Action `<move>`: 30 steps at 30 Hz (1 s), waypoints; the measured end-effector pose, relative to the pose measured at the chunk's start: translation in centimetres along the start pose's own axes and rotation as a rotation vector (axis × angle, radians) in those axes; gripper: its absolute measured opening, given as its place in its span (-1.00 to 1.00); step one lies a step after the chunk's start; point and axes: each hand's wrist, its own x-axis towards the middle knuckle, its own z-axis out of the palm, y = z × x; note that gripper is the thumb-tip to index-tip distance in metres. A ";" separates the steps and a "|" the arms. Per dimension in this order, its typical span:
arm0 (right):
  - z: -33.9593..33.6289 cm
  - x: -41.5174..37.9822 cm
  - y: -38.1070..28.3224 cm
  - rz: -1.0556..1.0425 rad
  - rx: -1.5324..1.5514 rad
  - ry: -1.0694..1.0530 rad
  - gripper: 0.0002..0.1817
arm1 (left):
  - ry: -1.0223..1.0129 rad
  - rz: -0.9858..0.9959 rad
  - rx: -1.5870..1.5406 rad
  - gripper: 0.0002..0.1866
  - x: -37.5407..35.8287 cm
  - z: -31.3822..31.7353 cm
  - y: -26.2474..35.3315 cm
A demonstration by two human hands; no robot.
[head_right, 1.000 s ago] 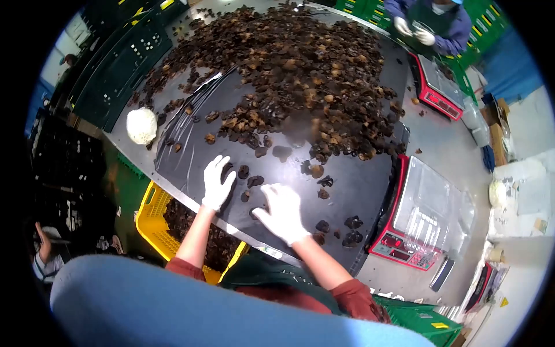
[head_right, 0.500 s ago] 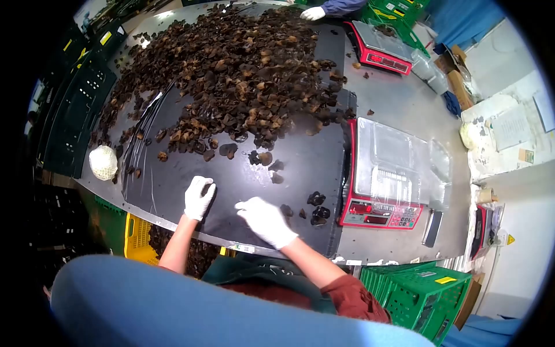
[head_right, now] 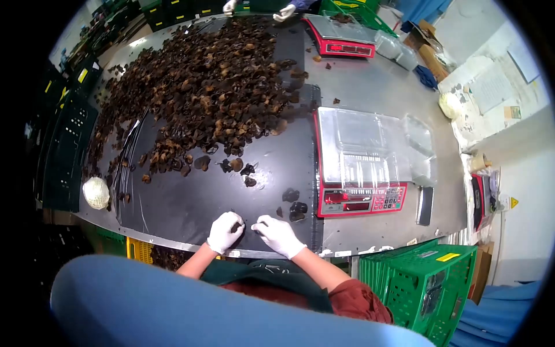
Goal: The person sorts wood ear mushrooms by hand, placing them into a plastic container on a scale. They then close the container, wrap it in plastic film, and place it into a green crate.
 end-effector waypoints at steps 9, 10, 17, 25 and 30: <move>-3.3 -3.5 3.2 0.582 -0.101 0.174 -0.47 | -0.097 0.258 -0.105 -0.76 12.1 3.9 4.2; -3.2 -3.5 3.1 0.630 -0.114 0.106 -0.42 | -0.140 0.297 -0.067 -0.70 12.9 5.4 4.0; -2.7 -4.1 5.0 0.489 0.041 0.236 -0.68 | -0.384 0.169 0.057 -0.68 13.7 7.6 2.3; -4.8 -3.2 2.2 0.381 0.378 0.201 -0.83 | -0.030 -0.052 -0.045 -0.70 8.3 0.3 1.0; -1.9 -1.3 1.4 0.364 0.054 0.036 -0.87 | -0.094 0.007 0.086 -0.67 7.8 1.8 -1.4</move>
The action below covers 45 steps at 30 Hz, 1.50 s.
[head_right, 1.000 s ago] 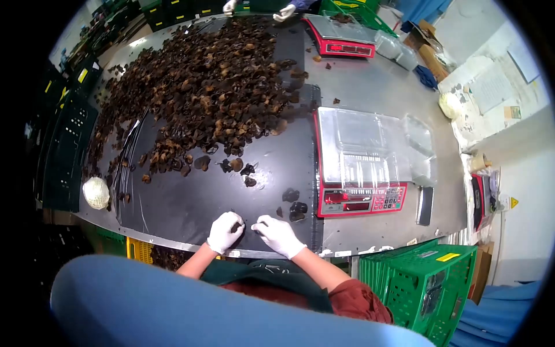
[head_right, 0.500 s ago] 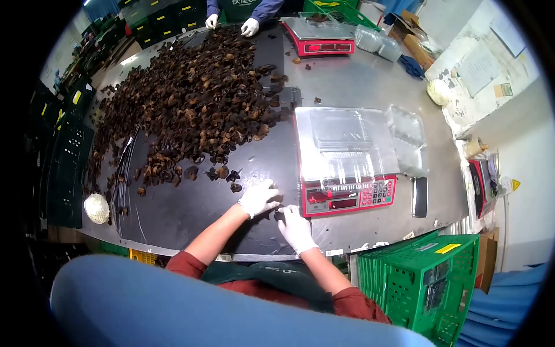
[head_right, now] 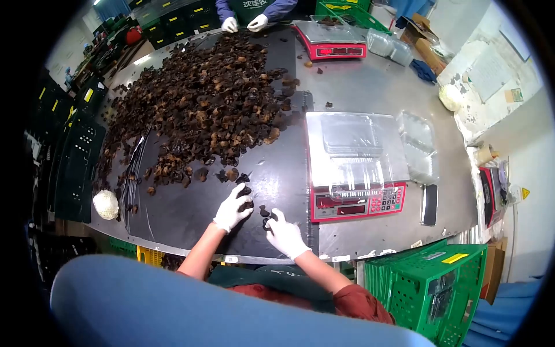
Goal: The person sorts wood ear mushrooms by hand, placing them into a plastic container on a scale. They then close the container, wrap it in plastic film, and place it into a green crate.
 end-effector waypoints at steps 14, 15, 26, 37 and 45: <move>-7.4 -0.2 1.6 0.671 2.466 -0.254 -0.66 | 0.066 -0.690 -1.588 -0.84 2.6 0.2 4.3; -8.7 -0.4 1.3 0.676 2.421 -0.219 -0.64 | 0.031 -0.673 -1.664 -0.83 3.3 0.3 5.3; -22.7 4.1 7.7 0.245 0.619 0.707 -0.85 | 0.139 0.292 -0.619 -0.67 17.7 5.8 20.9; -23.4 3.0 4.4 0.270 -0.220 0.445 -0.54 | 0.291 0.317 -0.166 -0.58 13.4 0.4 13.0; -13.9 7.9 -3.3 -0.206 0.074 0.137 -0.67 | 0.206 0.061 0.337 -0.76 2.6 -0.7 -3.4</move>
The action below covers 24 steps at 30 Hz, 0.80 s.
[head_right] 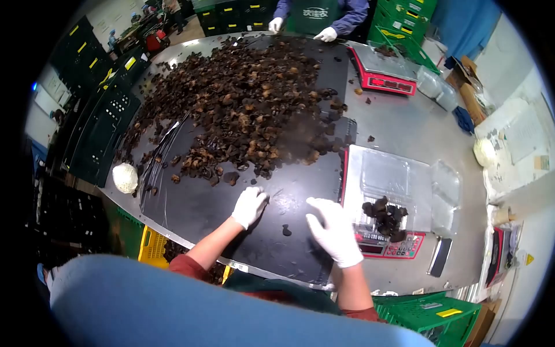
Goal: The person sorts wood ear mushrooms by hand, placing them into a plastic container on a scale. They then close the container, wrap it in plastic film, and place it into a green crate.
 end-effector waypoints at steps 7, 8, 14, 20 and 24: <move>10.5 4.1 1.0 -0.024 0.125 -0.259 -0.72 | 0.171 -0.606 -0.650 -0.77 -5.4 -6.5 -1.4; 11.9 4.5 1.1 -0.034 0.104 -0.298 -0.73 | 0.306 -0.723 -0.871 -0.78 -6.0 -5.9 -2.7; 19.0 3.9 -0.7 -0.106 -0.194 -0.519 -0.67 | 0.299 -0.824 -1.023 -0.77 -6.1 -5.7 -8.6; 20.6 4.4 0.5 -0.024 0.108 -0.392 -0.74 | 0.122 -0.570 -0.193 -0.56 -2.0 -3.5 -8.9; 21.5 3.8 -2.8 -0.198 0.053 -0.465 -0.75 | 0.064 -0.284 -0.219 -0.70 -1.2 -2.9 -7.8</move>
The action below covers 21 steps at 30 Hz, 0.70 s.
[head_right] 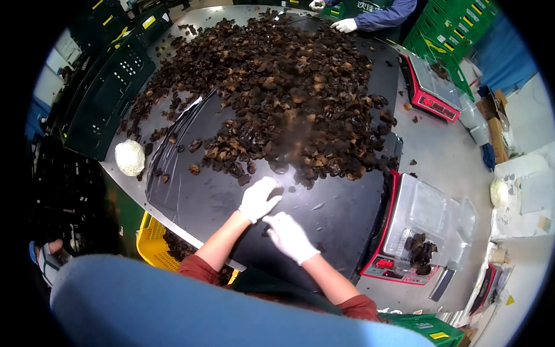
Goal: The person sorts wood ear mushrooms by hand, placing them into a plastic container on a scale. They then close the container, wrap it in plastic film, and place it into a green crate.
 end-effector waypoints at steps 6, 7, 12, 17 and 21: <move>3.2 -0.9 0.2 -0.164 -0.059 -0.098 -0.78 | 0.215 -0.129 -0.064 -0.77 -1.6 -2.4 0.4; 3.2 -1.2 0.7 -0.169 -0.035 -0.110 -0.80 | 0.258 -0.197 -0.025 -0.74 -1.6 -3.2 -0.1; -1.5 -2.9 -0.3 0.008 0.038 0.165 -0.88 | 0.151 -0.310 0.278 -0.73 -1.6 -4.2 -3.0; -3.4 -9.1 1.4 0.118 -0.090 0.224 -0.86 | -0.063 -0.068 0.130 -0.74 -3.2 -3.2 -1.2; -1.4 -13.0 3.5 0.010 -0.187 0.217 -0.82 | -0.029 -0.161 -0.029 -0.72 -3.5 -3.2 -0.3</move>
